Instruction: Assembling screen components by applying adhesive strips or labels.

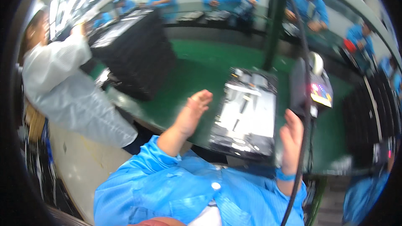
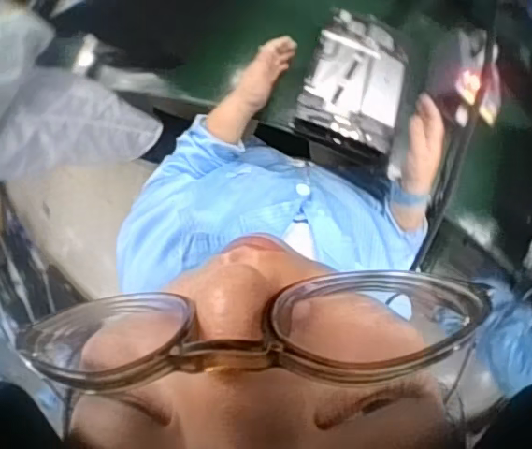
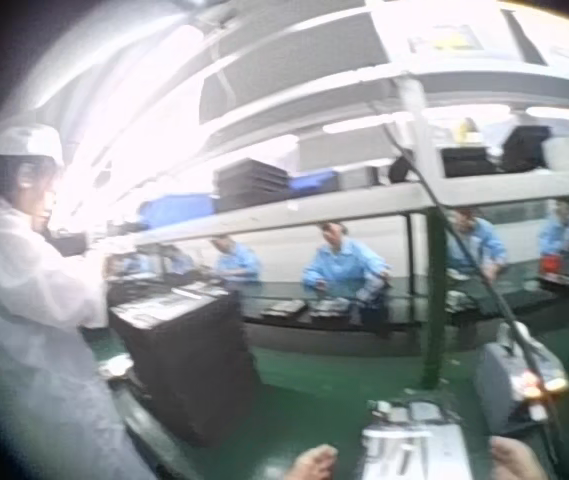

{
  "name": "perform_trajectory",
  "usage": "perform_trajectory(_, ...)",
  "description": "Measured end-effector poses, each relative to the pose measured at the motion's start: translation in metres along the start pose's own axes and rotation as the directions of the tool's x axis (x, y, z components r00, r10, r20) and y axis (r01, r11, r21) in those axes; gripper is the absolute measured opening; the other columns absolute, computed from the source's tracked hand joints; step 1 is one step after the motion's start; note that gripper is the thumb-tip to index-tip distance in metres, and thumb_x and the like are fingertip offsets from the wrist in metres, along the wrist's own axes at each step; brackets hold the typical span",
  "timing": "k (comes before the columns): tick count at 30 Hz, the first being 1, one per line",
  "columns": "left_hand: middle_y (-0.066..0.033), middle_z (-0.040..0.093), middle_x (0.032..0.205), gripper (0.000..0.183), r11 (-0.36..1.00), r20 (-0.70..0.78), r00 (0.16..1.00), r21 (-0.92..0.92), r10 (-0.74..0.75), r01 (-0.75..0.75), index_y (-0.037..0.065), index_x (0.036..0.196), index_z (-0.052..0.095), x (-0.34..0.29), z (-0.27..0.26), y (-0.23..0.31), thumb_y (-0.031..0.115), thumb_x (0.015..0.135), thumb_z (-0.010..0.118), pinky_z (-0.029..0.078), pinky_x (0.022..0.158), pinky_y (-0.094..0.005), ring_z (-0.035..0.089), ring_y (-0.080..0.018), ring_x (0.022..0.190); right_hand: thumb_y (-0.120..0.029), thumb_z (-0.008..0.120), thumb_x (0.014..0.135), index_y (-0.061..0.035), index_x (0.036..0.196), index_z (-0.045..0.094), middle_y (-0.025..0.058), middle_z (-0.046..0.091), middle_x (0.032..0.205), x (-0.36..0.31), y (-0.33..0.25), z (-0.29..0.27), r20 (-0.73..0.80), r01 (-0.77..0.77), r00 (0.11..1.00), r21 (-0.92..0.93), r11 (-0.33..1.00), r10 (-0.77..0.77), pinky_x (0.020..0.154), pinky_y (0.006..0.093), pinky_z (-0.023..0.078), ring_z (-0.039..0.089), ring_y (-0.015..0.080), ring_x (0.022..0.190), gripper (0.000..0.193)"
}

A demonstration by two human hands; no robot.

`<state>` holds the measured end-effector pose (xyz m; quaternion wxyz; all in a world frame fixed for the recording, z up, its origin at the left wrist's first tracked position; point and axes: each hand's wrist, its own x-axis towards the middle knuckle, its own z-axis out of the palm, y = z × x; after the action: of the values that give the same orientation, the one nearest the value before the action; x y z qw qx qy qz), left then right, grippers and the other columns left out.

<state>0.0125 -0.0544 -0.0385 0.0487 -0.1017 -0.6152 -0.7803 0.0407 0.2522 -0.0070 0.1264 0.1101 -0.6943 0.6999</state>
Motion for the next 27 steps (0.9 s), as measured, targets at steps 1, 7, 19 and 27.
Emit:
perform_trajectory(1,-0.0138,0.031,0.148,0.078,0.991,-0.012,0.993,-0.06,-0.117,0.116,0.006,0.144,0.027,0.001,0.014,0.009,0.064,0.093,0.022,0.017,0.111,-0.0437,0.027,-0.0273,0.138,-0.026,0.053,0.093,0.0002,0.138,0.039,0.0126,0.041,0.141,-0.001,0.012,0.003,0.011,-0.025,1.0,0.04,0.999,0.025,0.11,0.0362,0.024,0.036,0.0235,0.132,0.054)
perform_trajectory(7,-0.0179,0.017,0.152,0.081,0.992,0.118,0.99,-0.095,-0.073,0.085,-0.004,0.146,0.01,0.011,0.049,-0.015,0.058,0.096,0.025,0.014,0.114,-0.0352,0.019,-0.0264,0.14,-0.047,0.041,0.097,0.0017,0.146,0.018,0.0145,0.032,0.146,0.003,0.036,0.023,0.148,-0.244,0.968,0.348,0.905,0.204,0.11,0.0317,0.023,0.032,0.0213,0.133,0.073)
perform_trajectory(19,-0.0162,0.028,0.149,0.078,0.928,0.217,0.964,-0.304,-0.152,0.215,0.007,0.149,0.012,-0.011,0.053,-0.008,0.056,0.094,0.037,0.032,0.108,-0.0407,0.036,-0.0295,0.133,-0.04,0.051,0.093,0.0007,0.144,0.026,0.0177,0.032,0.145,-0.015,0.019,-0.009,0.15,-0.305,0.952,0.366,0.879,0.268,0.111,0.0358,0.021,0.029,0.0252,0.136,0.069)
perform_trajectory(27,-0.0161,0.029,0.148,0.07,0.942,0.256,0.962,-0.288,-0.096,0.171,0.008,0.149,0.015,-0.008,0.048,-0.015,0.05,0.096,0.034,0.034,0.107,-0.0403,0.037,-0.0288,0.132,-0.034,0.052,0.093,-0.0042,0.102,0.058,0.0055,0.063,0.083,0.043,0.011,-0.089,-0.205,-0.448,0.845,0.233,0.863,0.494,0.06,0.0225,0.044,0.06,0.0125,0.07,0.031)
